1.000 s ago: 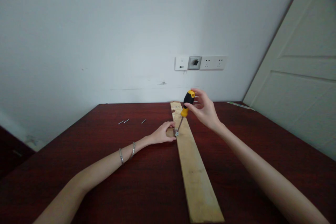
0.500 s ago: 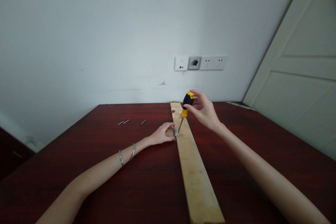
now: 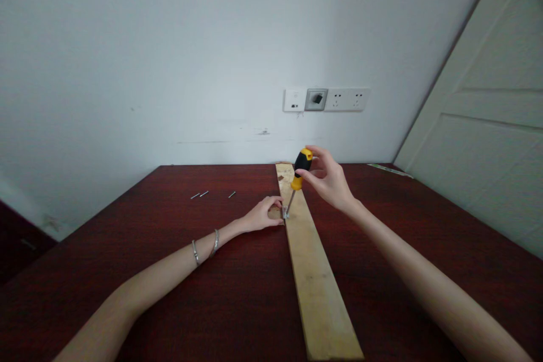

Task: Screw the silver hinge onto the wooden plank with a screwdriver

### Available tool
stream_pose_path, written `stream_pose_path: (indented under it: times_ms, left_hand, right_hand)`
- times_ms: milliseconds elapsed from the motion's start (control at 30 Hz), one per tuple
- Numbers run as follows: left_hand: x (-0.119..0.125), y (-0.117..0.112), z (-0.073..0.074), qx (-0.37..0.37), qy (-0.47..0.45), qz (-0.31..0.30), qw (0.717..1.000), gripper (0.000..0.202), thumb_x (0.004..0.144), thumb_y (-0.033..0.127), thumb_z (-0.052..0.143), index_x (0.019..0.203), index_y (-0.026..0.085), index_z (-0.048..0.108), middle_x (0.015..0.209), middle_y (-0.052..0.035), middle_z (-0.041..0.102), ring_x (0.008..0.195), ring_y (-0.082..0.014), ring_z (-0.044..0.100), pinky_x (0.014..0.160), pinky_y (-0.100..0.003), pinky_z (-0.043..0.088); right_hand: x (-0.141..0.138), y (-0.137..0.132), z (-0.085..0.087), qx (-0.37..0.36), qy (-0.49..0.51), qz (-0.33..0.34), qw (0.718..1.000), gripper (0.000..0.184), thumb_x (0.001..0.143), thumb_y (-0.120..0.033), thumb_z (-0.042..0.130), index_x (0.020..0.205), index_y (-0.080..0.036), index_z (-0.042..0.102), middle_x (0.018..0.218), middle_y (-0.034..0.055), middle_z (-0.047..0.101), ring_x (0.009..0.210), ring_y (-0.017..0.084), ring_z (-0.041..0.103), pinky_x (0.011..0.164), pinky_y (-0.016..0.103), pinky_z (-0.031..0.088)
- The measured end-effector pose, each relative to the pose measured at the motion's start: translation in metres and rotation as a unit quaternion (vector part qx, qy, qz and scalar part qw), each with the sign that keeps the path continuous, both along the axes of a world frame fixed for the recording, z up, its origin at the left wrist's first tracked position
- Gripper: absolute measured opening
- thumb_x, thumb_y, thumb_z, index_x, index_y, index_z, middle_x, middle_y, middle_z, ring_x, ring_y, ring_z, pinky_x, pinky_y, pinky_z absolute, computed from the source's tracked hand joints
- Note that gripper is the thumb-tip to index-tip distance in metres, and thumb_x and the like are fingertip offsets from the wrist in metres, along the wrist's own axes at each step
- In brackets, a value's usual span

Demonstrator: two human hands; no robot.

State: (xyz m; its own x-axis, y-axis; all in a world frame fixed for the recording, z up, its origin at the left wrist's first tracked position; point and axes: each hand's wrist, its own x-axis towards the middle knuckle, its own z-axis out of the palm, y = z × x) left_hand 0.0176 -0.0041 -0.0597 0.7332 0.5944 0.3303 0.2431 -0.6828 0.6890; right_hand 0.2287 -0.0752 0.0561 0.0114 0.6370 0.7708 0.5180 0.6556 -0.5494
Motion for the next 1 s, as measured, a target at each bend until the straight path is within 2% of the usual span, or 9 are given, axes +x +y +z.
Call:
stream_pose_path:
  times_ms: [167, 433, 667, 1000]
  left_hand:
    - [-0.0001, 0.0002, -0.0007, -0.002, -0.003, 0.001, 1.0, 0.054, 0.072, 0.029, 0.077, 0.119, 0.017, 0.053, 0.113, -0.0075, 0.059, 0.106, -0.0225, 0.056, 0.097, -0.036, 0.041]
    - [-0.0004, 0.0033, -0.0078, -0.03, -0.029, -0.005, 0.999, 0.046, 0.071, 0.025, 0.076, 0.112, 0.017, 0.055, 0.12, -0.0081, 0.057, 0.108, -0.0209, 0.056, 0.099, -0.035, 0.041]
    - [-0.0005, 0.0019, -0.0047, -0.02, -0.02, 0.0, 1.0, 0.052, 0.071, 0.023, 0.076, 0.117, 0.017, 0.053, 0.114, -0.0069, 0.06, 0.105, -0.0209, 0.057, 0.098, -0.036, 0.042]
    - [-0.0006, 0.0034, -0.0059, 0.011, -0.006, 0.003, 1.0, 0.051, 0.071, 0.026, 0.076, 0.115, 0.016, 0.053, 0.112, -0.0069, 0.059, 0.104, -0.0214, 0.056, 0.096, -0.035, 0.042]
  right_hand:
    - [-0.0013, -0.002, 0.0011, -0.001, -0.004, 0.001, 1.0, 0.05, 0.079, -0.038, 0.068, 0.124, -0.022, 0.052, 0.121, 0.0112, 0.059, 0.09, 0.02, 0.062, 0.062, 0.031, 0.061]
    - [-0.0017, -0.0017, -0.0015, 0.009, -0.015, 0.005, 1.0, 0.05, 0.08, -0.037, 0.068, 0.125, -0.023, 0.051, 0.122, 0.0102, 0.059, 0.09, 0.019, 0.063, 0.065, 0.032, 0.062]
    - [-0.0026, 0.0001, -0.0019, 0.019, -0.016, -0.028, 0.999, 0.052, 0.079, -0.037, 0.069, 0.125, -0.021, 0.052, 0.123, 0.0124, 0.06, 0.088, 0.02, 0.062, 0.059, 0.031, 0.06]
    - [-0.0005, 0.0047, -0.0029, 0.029, -0.02, -0.067, 0.997, 0.052, 0.077, -0.039, 0.071, 0.122, -0.02, 0.053, 0.119, 0.0118, 0.062, 0.082, 0.019, 0.062, 0.056, 0.031, 0.059]
